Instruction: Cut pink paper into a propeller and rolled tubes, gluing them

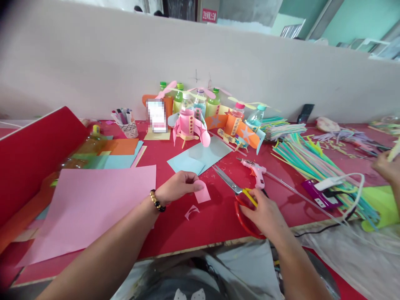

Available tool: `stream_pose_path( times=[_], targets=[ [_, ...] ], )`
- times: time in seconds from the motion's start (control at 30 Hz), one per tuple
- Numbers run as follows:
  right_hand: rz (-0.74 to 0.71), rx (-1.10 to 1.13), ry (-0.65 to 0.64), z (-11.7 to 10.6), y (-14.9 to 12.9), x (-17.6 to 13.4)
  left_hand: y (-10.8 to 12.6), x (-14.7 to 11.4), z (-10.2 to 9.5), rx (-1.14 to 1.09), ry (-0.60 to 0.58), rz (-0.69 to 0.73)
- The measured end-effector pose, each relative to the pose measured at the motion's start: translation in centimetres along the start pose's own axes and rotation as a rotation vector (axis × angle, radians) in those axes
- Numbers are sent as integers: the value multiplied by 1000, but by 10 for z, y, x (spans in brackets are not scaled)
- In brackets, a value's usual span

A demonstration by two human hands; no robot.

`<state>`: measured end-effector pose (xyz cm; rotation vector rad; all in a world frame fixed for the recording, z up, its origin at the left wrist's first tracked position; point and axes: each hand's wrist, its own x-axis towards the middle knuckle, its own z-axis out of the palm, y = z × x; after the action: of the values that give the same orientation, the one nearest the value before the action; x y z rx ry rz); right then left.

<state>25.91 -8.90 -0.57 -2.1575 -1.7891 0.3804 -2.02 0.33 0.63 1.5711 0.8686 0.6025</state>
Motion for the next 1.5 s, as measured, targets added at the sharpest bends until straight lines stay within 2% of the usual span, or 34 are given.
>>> stream_pose_path(
  times=[0.07, 0.13, 0.3, 0.43, 0.53, 0.7, 0.87, 0.97, 1.1, 1.3, 1.4, 1.5],
  targets=[
    [19, -41, -17, -1, 11, -16, 1, -1, 4, 57, -41, 19],
    [20, -75, -7, 1, 17, -27, 0, -1, 8, 127, -30, 37],
    [-105, -156, 74, 9, 20, -32, -7, 5, 12, 319, 140, 70],
    [-175, -205, 87, 10, 21, -26, -10, 8, 8, 374, 263, 132],
    [-179, -245, 98, 11, 19, -23, -9, 7, 7, 363, 238, 145],
    [-170, -252, 76, 15, 13, -22, -6, 5, 9, 316, 156, 85],
    [-172, -240, 111, 19, 8, -18, -6, 5, 6, 173, 167, 58],
    [-195, -238, 149, 21, 9, -16, -9, 8, 2, 42, 257, 21],
    [-206, -257, 196, 25, 10, -17, -19, 19, -10, -122, 477, 25],
    [-237, -243, 264, 31, 11, -18, -31, 31, -29, 201, 775, 68],
    [-230, -230, 296, 33, 10, -20, -15, 22, -33, 224, 868, 152],
    [-206, -226, 323, 34, 7, -23, 23, -4, -30, 116, 953, 331]
  ],
)
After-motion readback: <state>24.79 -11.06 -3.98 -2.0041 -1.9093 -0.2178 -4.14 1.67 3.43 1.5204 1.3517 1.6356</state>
